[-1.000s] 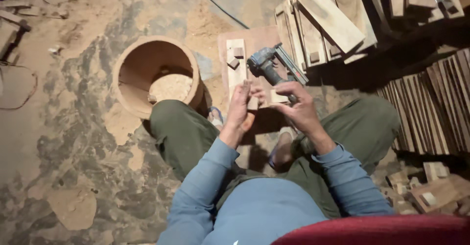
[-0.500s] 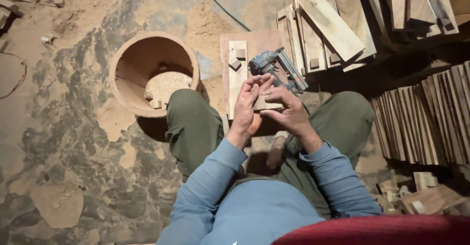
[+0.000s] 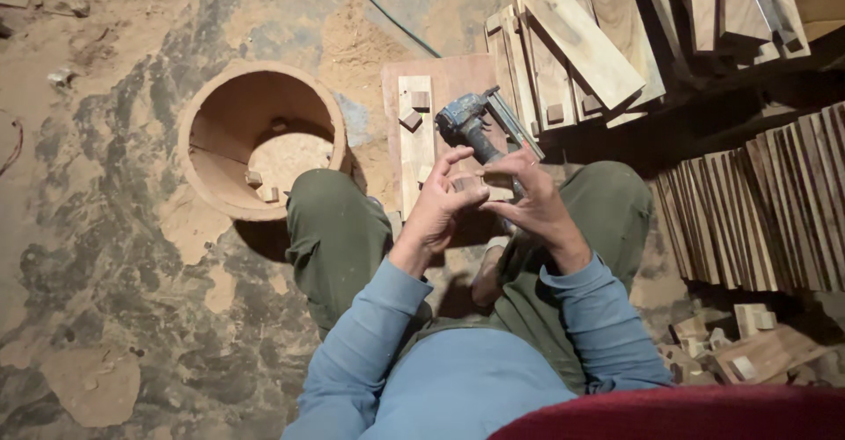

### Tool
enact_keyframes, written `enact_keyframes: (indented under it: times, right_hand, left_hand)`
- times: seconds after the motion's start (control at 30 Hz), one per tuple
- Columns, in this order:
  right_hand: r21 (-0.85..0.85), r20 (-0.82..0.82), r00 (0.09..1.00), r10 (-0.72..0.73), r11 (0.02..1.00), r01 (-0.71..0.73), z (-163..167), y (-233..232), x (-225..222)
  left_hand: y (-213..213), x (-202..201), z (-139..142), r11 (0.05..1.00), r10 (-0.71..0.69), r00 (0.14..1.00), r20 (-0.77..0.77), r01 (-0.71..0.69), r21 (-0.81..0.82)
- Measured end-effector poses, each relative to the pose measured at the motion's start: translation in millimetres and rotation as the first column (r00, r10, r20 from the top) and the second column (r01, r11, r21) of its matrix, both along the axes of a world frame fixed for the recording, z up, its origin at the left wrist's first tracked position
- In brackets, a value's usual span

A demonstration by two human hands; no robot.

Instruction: The person applies glue to small wooden blocks and attaches them to a larger wooden plank using a pneumatic nail gun. The person repeats this process multiple times, creating a series of attached blocks along the plank.

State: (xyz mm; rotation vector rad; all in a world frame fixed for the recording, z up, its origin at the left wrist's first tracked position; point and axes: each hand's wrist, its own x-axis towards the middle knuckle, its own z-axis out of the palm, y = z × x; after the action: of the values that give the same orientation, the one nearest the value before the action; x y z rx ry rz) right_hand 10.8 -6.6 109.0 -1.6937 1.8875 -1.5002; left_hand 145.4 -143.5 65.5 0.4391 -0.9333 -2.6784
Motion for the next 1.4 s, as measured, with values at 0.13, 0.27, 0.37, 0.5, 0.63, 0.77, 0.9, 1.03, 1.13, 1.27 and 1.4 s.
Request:
enact_keyframes:
  times: [0.13,0.27,0.37,0.5,0.63,0.77,0.9,1.03,1.13,1.27,1.4]
  right_hand:
    - [0.037,0.047,0.999,0.001,0.999,-0.003,-1.3,1.2,0.8]
    - [0.001,0.021,0.999,0.026,1.000,-0.026,-2.2,4.1,-1.1]
    - [-0.025,0.047,0.999,0.024,0.999,-0.023,-2.7,7.6,-3.9]
    - [-0.101,0.296,0.951,0.085,0.993,-0.057,-2.5,13.0,-7.9]
    - [-0.327,0.472,0.834,0.286,0.935,-0.136,-1.9,17.8,-13.0]
    - [-0.269,0.529,0.815,0.235,0.958,-0.102,4.9,27.7,-13.6]
    - [-0.163,0.629,0.762,0.154,0.985,-0.065,19.0,45.6,-11.0]
    - [-0.219,0.242,0.969,0.042,0.976,0.012,13.5,93.5,-34.0]
    - [-0.326,0.759,0.643,-0.102,0.796,0.511,-28.1,174.0,-54.7]
    - [0.277,0.296,0.412,-0.862,0.490,0.826,-126.8,279.8,-75.1]
    - [0.742,-0.033,0.561,-0.827,0.355,0.568,-217.9,303.0,-39.0]
  left_hand:
    - [2.6,-0.3,-4.8,0.998,0.019,1.000,-0.011,-0.019,0.061]
    - [2.4,-3.6,-6.0,0.996,-0.015,1.000,-0.022,0.017,0.084]
    - [3.5,-7.5,3.6,0.999,-0.034,0.999,-0.004,0.034,0.042]
    - [10.8,-4.0,31.7,0.948,-0.156,0.978,-0.139,0.188,0.258]
    - [24.8,1.2,59.9,0.867,-0.251,0.890,-0.382,0.382,0.320]
    - [35.9,-4.9,72.3,0.893,-0.274,0.889,-0.368,0.377,0.245]
    - [50.3,-17.7,70.5,0.897,-0.261,0.886,-0.383,0.369,0.243]
    - [71.4,-41.2,62.2,0.903,-0.287,0.907,-0.308,0.363,0.227]
    - [82.6,-65.1,54.5,0.898,-0.340,0.914,-0.223,0.385,0.212]
    - [107.0,-103.1,42.9,0.895,-0.327,0.920,-0.217,0.375,0.242]
    - [137.7,-149.5,30.3,0.913,-0.357,0.924,-0.138,0.377,0.158]
